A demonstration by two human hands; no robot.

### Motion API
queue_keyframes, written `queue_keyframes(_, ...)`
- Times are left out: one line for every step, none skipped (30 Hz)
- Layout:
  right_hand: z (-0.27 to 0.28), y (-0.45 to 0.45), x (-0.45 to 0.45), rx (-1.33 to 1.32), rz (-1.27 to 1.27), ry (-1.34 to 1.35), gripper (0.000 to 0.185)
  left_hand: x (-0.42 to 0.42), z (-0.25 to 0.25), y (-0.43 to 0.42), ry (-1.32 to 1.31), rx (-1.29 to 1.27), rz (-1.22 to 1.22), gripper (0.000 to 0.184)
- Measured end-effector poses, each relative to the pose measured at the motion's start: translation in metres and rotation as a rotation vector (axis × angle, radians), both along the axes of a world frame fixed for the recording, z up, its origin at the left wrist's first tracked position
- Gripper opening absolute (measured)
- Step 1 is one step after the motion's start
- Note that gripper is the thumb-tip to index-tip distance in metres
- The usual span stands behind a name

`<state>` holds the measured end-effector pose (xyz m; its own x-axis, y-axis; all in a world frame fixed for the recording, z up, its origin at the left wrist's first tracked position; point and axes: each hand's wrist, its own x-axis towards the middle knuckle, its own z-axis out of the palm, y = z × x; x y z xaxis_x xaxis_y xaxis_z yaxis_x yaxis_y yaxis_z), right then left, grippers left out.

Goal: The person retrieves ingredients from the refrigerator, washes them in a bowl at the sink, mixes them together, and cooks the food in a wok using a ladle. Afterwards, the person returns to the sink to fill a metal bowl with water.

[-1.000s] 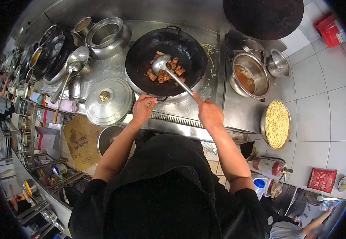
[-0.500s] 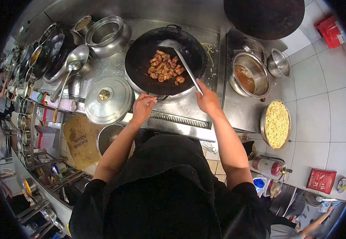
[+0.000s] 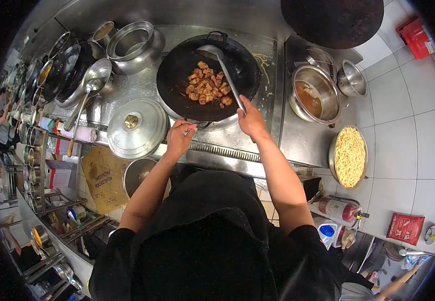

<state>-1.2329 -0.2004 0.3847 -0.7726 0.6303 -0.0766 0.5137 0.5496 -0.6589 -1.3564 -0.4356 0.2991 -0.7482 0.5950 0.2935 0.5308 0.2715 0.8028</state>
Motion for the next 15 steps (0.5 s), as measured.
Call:
queue_keyframes(-0.001,0.002,0.001,-0.001,0.0,0.001,0.052,0.0,0.001,0.0,0.007,0.014,-0.004,0.015)
queue_keyframes(0.001,0.004,0.002,-0.002,-0.006,0.023,0.052,0.0,0.001,0.0,0.008,0.014,-0.003,0.015)
queue_keyframes(0.002,0.006,0.003,-0.004,-0.01,0.043,0.052,0.001,0.002,-0.001,-0.004,0.012,-0.002,0.015)
queue_keyframes(0.003,0.007,0.005,-0.004,-0.008,0.042,0.052,0.001,0.002,-0.001,-0.016,0.011,-0.001,0.015)
queue_keyframes(0.006,0.007,0.008,-0.002,0.014,0.043,0.052,0.001,0.002,-0.001,-0.018,0.011,0.0,0.015)
queue_keyframes(0.007,0.007,0.01,0.001,0.034,0.043,0.052,0.001,0.001,0.0,-0.02,0.013,0.004,0.015)
queue_keyframes(0.007,0.007,0.011,0.001,0.033,0.042,0.052,0.001,0.001,0.0,-0.021,0.014,0.006,0.016)
queue_keyframes(0.006,0.005,0.01,0.001,0.048,0.024,0.052,0.001,0.0,0.0,-0.022,0.013,0.005,0.016)
queue_keyframes(0.005,0.003,0.009,0.002,0.064,0.007,0.052,0.0,0.0,0.0,-0.007,0.02,0.005,0.016)
queue_keyframes(0.002,0.001,0.006,-0.001,0.061,0.008,0.052,0.0,-0.001,0.0,0.009,0.026,0.003,0.016)
queue_keyframes(-0.001,0.001,-0.001,0.037,0.071,-0.041,0.053,0.0,0.001,0.0,0.01,0.024,-0.001,0.016)
queue_keyframes(-0.003,0.002,-0.005,0.075,0.08,-0.091,0.053,0.001,0.004,0.0,-0.019,0.015,-0.001,0.015)
queue_keyframes(-0.005,0.004,-0.006,0.074,0.076,-0.09,0.053,0.001,0.006,0.0,-0.048,0.004,0.0,0.014)
queue_keyframes(-0.004,0.005,-0.009,0.092,0.089,-0.15,0.053,0.001,0.005,0.001,-0.047,0.004,-0.001,0.014)
queue_keyframes(-0.003,0.005,-0.011,0.11,0.104,-0.209,0.053,0.0,0.003,0.001,-0.032,0.003,0.0,0.014)
